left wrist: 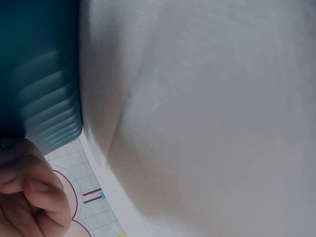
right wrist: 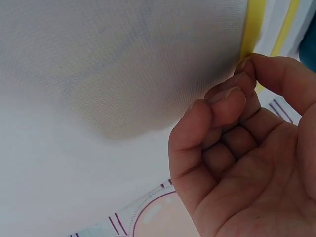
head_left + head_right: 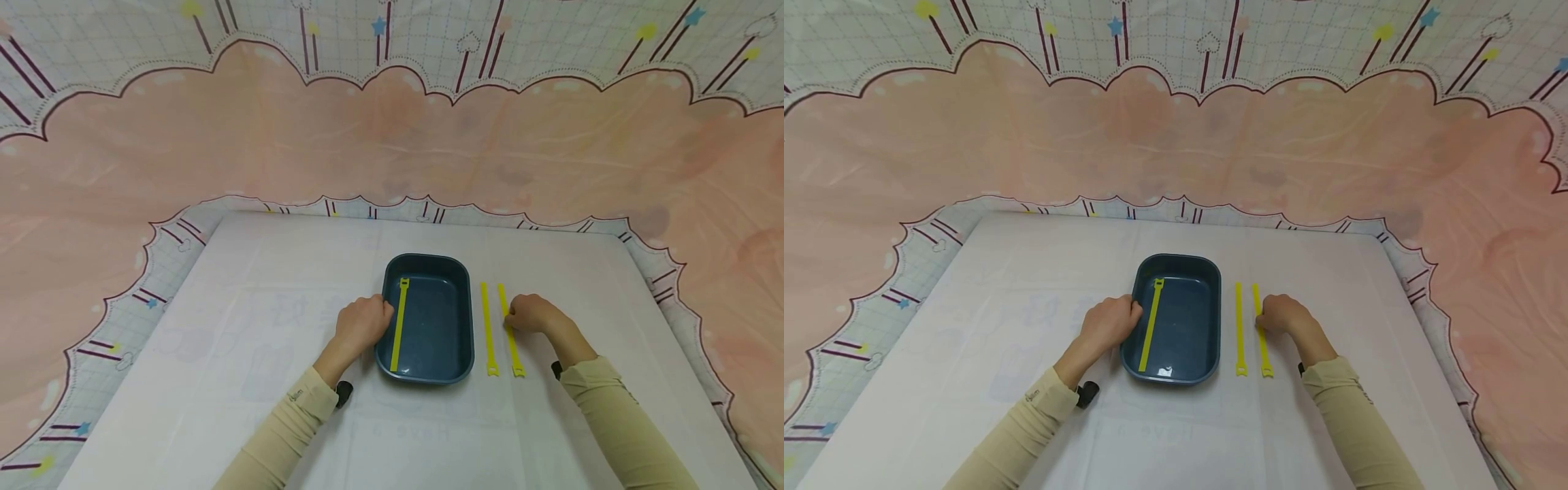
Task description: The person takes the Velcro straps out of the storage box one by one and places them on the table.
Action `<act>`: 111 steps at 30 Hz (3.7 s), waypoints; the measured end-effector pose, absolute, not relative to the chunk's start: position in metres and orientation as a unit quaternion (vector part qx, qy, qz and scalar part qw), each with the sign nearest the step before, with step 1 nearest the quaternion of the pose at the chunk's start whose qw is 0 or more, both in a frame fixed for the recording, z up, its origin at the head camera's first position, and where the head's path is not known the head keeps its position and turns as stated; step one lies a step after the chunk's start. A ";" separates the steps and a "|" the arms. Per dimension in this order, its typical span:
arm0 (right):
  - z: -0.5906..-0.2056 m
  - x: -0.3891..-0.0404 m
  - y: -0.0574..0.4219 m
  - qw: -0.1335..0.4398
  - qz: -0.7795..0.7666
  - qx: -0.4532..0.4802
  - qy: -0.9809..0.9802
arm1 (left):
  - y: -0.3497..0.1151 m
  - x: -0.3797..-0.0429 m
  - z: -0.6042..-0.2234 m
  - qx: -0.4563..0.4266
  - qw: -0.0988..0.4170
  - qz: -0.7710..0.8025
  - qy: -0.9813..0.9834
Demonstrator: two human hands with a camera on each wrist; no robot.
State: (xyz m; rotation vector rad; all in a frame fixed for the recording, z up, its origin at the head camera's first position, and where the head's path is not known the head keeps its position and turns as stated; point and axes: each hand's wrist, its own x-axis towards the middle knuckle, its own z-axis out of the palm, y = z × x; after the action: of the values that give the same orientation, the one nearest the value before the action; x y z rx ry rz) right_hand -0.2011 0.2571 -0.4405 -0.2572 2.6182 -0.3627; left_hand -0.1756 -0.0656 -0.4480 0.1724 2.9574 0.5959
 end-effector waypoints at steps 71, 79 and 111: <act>-0.399 -0.203 0.124 0.074 -0.049 -0.328 0.941 | -0.065 -0.177 -0.451 0.041 0.068 0.199 0.977; -0.407 -0.207 0.103 0.121 -0.039 -0.339 0.932 | -0.063 -0.177 -0.452 0.040 0.067 0.185 0.980; -0.436 -0.202 0.101 0.162 -0.003 -0.352 0.922 | -0.065 -0.175 -0.450 0.040 0.061 0.186 0.980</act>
State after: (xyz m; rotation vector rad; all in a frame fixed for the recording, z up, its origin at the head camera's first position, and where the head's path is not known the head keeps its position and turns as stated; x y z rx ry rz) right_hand -0.2016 0.1005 -0.4355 -1.0045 2.6318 -0.0079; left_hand -0.1752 -0.0645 -0.4503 0.1200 2.9638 0.5640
